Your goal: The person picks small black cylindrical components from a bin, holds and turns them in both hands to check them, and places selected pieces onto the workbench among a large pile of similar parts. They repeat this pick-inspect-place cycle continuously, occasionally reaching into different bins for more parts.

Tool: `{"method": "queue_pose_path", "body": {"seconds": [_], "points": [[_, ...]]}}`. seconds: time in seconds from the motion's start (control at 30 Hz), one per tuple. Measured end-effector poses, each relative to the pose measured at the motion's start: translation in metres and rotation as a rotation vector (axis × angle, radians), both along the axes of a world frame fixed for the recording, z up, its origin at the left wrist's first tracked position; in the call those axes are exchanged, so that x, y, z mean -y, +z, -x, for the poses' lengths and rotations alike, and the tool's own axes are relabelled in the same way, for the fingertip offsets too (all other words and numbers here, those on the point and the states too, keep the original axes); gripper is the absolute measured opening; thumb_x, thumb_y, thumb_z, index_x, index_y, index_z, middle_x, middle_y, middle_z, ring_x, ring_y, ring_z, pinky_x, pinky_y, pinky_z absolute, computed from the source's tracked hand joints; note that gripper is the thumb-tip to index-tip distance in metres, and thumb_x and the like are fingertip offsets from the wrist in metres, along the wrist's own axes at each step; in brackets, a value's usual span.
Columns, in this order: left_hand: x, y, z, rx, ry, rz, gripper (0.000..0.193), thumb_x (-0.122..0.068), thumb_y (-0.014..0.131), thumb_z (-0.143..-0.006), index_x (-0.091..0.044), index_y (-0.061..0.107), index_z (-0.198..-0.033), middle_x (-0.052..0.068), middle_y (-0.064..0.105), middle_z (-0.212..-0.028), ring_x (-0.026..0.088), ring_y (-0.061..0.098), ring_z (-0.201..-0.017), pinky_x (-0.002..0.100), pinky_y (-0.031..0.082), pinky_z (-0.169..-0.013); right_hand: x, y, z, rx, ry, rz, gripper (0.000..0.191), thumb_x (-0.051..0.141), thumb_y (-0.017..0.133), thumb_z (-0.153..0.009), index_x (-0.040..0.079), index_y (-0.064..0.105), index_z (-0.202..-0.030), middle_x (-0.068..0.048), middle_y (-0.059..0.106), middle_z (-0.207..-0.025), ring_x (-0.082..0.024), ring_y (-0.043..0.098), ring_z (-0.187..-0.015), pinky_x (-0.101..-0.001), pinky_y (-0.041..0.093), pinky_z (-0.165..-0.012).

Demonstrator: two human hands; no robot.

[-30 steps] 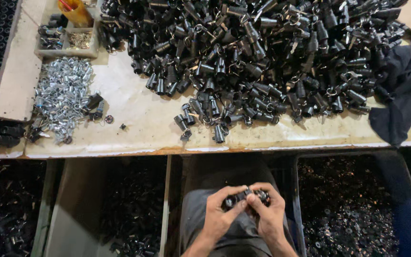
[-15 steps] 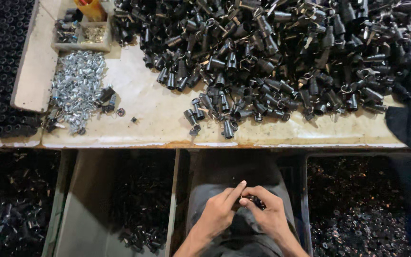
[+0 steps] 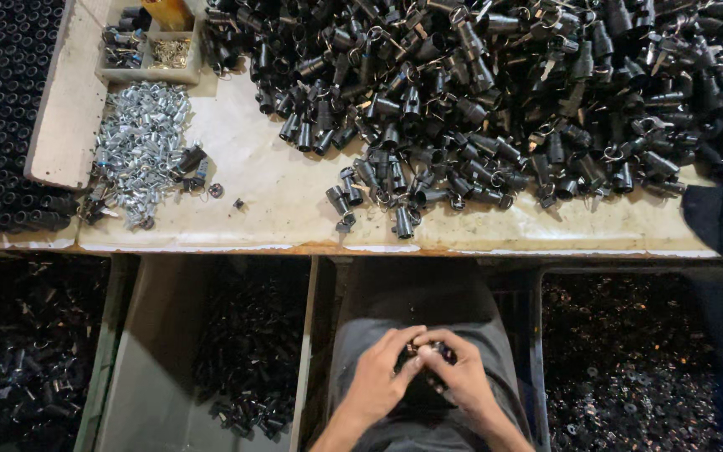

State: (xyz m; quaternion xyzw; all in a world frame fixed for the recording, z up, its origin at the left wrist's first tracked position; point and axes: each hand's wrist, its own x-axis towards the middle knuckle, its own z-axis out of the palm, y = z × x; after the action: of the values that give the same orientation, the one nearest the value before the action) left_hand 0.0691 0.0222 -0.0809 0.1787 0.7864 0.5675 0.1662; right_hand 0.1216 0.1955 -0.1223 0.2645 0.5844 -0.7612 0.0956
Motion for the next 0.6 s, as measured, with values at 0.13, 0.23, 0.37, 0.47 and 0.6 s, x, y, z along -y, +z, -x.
{"method": "queue_pose_path", "body": {"seconds": [0.13, 0.23, 0.37, 0.47, 0.6], "points": [[0.047, -0.019, 0.023, -0.027, 0.388, -0.101, 0.022, -0.012, 0.049, -0.093, -0.001, 0.062, -0.079, 0.007, 0.062, -0.075, 0.016, 0.058, -0.07, 0.032, 0.048, -0.065, -0.021, 0.006, 0.009, -0.065, -0.182, 0.522, 0.034, 0.017, 0.059, -0.094, 0.003, 0.061, -0.124, -0.009, 0.064, -0.093, -0.014, 0.054, -0.052, -0.026, 0.038, -0.037], [0.095, -0.031, 0.054, -0.244, 0.693, 0.297, 0.025, -0.015, 0.047, -0.099, -0.004, 0.064, -0.084, 0.005, 0.06, -0.071, 0.015, 0.059, -0.064, 0.036, 0.049, -0.061, -0.031, 0.013, 0.012, -0.102, -0.204, 0.759, 0.044, 0.019, 0.056, -0.093, 0.003, 0.056, -0.133, -0.011, 0.061, -0.1, -0.015, 0.051, -0.051, -0.026, 0.037, -0.037], [0.108, -0.034, 0.066, 0.007, 0.746, 0.238, 0.026, -0.023, 0.047, -0.106, -0.005, 0.062, -0.096, 0.007, 0.06, -0.074, 0.019, 0.058, -0.068, 0.037, 0.05, -0.065, -0.028, 0.014, 0.009, -0.125, -0.147, 0.912, 0.042, 0.018, 0.06, -0.093, 0.005, 0.055, -0.133, -0.012, 0.06, -0.101, -0.016, 0.05, -0.049, -0.0261, 0.037, -0.037], [0.068, -0.035, 0.036, 0.09, 0.451, -0.176, 0.02, -0.022, 0.048, -0.101, -0.005, 0.059, -0.096, 0.005, 0.059, -0.083, 0.018, 0.063, -0.076, 0.035, 0.052, -0.073, -0.011, 0.006, 0.008, -0.06, -0.073, 0.726, 0.03, 0.016, 0.066, -0.091, 0.002, 0.061, -0.116, -0.01, 0.064, -0.093, -0.015, 0.054, -0.053, -0.0255, 0.037, -0.036], [-0.001, -0.033, 0.008, 0.52, 0.401, -0.77, 0.013, -0.017, 0.05, -0.101, -0.006, 0.053, -0.096, 0.003, 0.049, -0.08, 0.016, 0.055, -0.082, 0.032, 0.048, -0.081, 0.019, 0.0, 0.011, -0.047, 0.06, -0.008, 0.017, 0.007, 0.079, -0.085, 0.0, 0.075, -0.1, -0.005, 0.061, -0.069, -0.012, 0.052, -0.057, -0.0263, 0.038, -0.045]]}}
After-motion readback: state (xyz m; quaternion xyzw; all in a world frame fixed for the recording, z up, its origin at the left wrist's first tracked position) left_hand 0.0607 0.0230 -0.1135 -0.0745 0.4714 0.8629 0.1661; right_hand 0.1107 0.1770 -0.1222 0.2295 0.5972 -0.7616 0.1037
